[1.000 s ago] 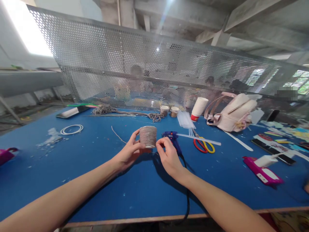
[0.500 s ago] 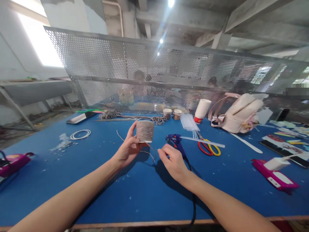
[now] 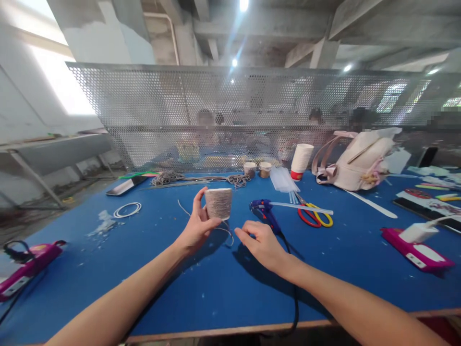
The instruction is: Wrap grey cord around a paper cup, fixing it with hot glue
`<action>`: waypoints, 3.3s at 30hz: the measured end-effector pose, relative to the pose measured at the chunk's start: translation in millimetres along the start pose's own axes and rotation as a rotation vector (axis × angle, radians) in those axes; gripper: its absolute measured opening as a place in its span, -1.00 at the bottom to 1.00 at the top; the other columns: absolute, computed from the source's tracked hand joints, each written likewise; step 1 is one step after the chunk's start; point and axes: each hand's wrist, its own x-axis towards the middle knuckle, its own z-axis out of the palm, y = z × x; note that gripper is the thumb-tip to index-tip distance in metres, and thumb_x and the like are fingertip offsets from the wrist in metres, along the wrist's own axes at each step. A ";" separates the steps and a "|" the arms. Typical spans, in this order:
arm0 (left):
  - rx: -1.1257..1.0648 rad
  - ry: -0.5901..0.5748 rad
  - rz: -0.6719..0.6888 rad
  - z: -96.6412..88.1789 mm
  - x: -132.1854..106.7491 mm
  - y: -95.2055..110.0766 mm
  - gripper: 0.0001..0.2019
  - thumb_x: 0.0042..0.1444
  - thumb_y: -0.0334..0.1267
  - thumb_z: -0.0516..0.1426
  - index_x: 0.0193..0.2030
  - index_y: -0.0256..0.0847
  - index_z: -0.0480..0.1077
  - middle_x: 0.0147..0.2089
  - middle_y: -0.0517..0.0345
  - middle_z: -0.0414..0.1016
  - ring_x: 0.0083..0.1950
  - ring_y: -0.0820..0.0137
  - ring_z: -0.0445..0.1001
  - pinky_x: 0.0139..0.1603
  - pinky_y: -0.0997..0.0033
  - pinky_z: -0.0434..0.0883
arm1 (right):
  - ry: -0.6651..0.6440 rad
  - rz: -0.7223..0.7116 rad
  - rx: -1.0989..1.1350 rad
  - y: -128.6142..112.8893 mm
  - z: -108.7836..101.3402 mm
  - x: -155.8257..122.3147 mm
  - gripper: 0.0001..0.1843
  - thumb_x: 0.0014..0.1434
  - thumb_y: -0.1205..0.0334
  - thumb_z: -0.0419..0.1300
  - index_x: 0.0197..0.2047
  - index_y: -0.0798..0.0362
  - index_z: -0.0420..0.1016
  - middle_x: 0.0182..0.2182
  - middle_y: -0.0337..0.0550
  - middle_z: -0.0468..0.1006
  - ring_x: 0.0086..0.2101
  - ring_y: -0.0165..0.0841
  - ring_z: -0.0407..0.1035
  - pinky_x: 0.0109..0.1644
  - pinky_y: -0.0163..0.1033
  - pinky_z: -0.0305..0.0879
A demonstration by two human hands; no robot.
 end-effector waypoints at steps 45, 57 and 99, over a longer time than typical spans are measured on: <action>0.060 0.228 0.078 -7.5 -2.0 -7.5 -0.14 -0.35 -0.44 0.40 0.10 0.16 0.16 -0.06 0.27 0.43 -0.08 0.40 0.48 0.05 0.30 0.41 | -0.015 0.301 0.171 -6.5 -22.8 -19.4 -0.82 0.16 0.15 0.12 -0.42 0.05 0.33 -0.52 -0.29 0.38 -0.51 -0.44 0.20 -0.40 -0.33 0.12; 0.095 0.228 0.116 -8.0 -1.7 -10.2 -0.12 -0.33 -0.39 0.41 0.15 0.18 0.15 0.08 0.19 0.38 0.09 0.27 0.43 0.17 0.16 0.35 | 0.016 0.209 0.116 -9.3 -20.1 -19.6 -0.84 0.15 0.23 0.11 -0.46 0.03 0.29 -0.57 -0.31 0.34 -0.56 -0.46 0.15 -0.43 -0.34 0.08; -0.049 0.034 -0.021 -12.4 -3.0 -3.2 -0.14 -0.28 -0.31 0.40 0.21 0.14 0.19 0.06 0.13 0.50 0.07 0.10 0.51 0.21 -0.15 0.30 | -0.051 0.292 0.181 -11.5 -31.2 -15.5 -0.79 0.16 0.20 0.06 -0.47 0.07 0.35 -0.58 -0.32 0.25 -0.54 -0.46 0.07 -0.45 -0.34 0.08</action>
